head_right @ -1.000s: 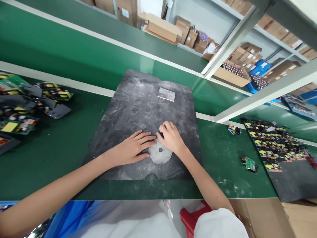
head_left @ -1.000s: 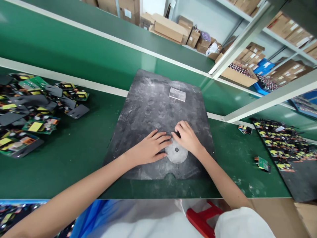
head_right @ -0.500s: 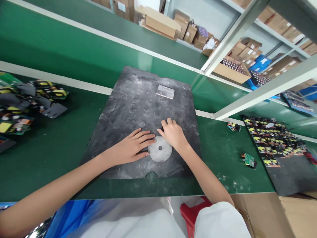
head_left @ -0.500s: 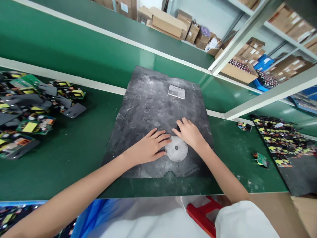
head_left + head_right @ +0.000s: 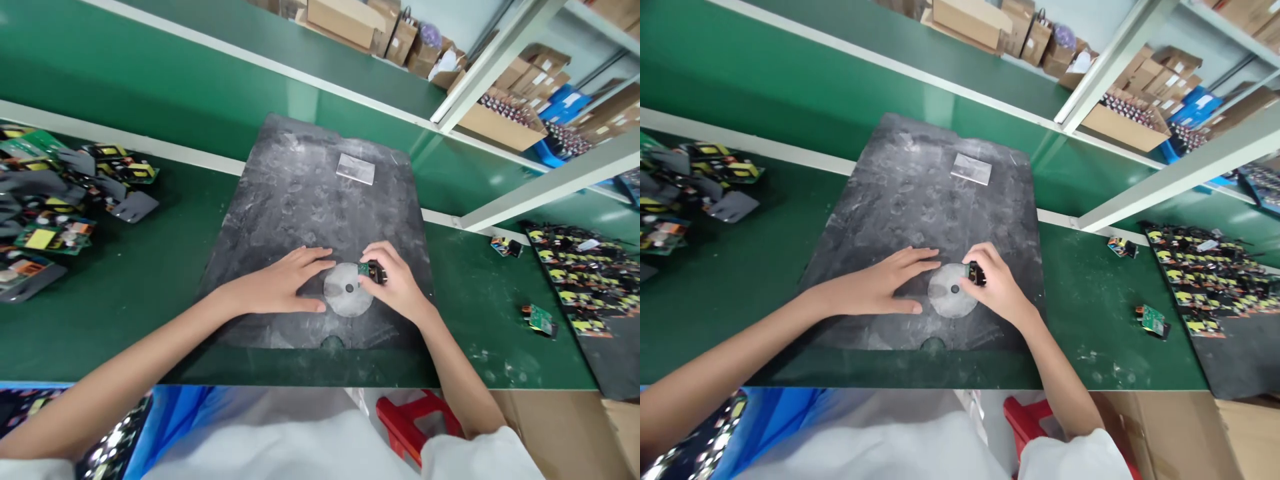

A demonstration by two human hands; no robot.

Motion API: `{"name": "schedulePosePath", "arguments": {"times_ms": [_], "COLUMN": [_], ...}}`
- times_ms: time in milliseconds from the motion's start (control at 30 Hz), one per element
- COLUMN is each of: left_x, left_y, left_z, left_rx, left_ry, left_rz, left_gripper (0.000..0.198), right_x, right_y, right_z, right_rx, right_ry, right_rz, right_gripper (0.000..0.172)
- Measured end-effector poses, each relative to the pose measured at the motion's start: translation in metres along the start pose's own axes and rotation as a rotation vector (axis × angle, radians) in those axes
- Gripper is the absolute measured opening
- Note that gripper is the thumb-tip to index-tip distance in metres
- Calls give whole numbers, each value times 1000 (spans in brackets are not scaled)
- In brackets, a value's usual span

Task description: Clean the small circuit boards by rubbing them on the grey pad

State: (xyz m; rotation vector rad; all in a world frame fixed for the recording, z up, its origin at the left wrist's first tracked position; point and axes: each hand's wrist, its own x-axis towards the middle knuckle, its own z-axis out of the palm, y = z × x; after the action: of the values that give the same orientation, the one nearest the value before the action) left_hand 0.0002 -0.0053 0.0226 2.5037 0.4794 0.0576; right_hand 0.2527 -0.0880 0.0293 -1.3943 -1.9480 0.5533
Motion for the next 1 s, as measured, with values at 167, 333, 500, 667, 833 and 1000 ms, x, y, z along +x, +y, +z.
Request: {"name": "schedulePosePath", "arguments": {"times_ms": [167, 333, 500, 667, 833, 1000], "left_x": [26, 48, 46, 46, 47, 48], "left_y": [1, -8, -15, -17, -18, -19], "left_z": [0, 12, 18, 21, 23, 24], "left_rx": [124, 194, 208, 184, 178, 191], "left_ry": [-55, -30, 17, 47, 83, 84], "left_rz": [37, 164, 194, 209, 229, 232], "left_gripper": [88, 96, 96, 95, 91, 97], "right_x": [-9, -11, -13, -14, -14, -12], "right_y": [-6, -13, -12, -20, -29, -19], "right_z": [5, 12, 11, 21, 33, 29], "right_rx": [-263, -443, -511, -435, -523, -630], "right_ry": [-81, -87, -116, -30, -75, 71], "right_rz": [-64, -19, 19, -46, -42, 37], "right_gripper": [11, 16, 28, 17, 14, 19]}}
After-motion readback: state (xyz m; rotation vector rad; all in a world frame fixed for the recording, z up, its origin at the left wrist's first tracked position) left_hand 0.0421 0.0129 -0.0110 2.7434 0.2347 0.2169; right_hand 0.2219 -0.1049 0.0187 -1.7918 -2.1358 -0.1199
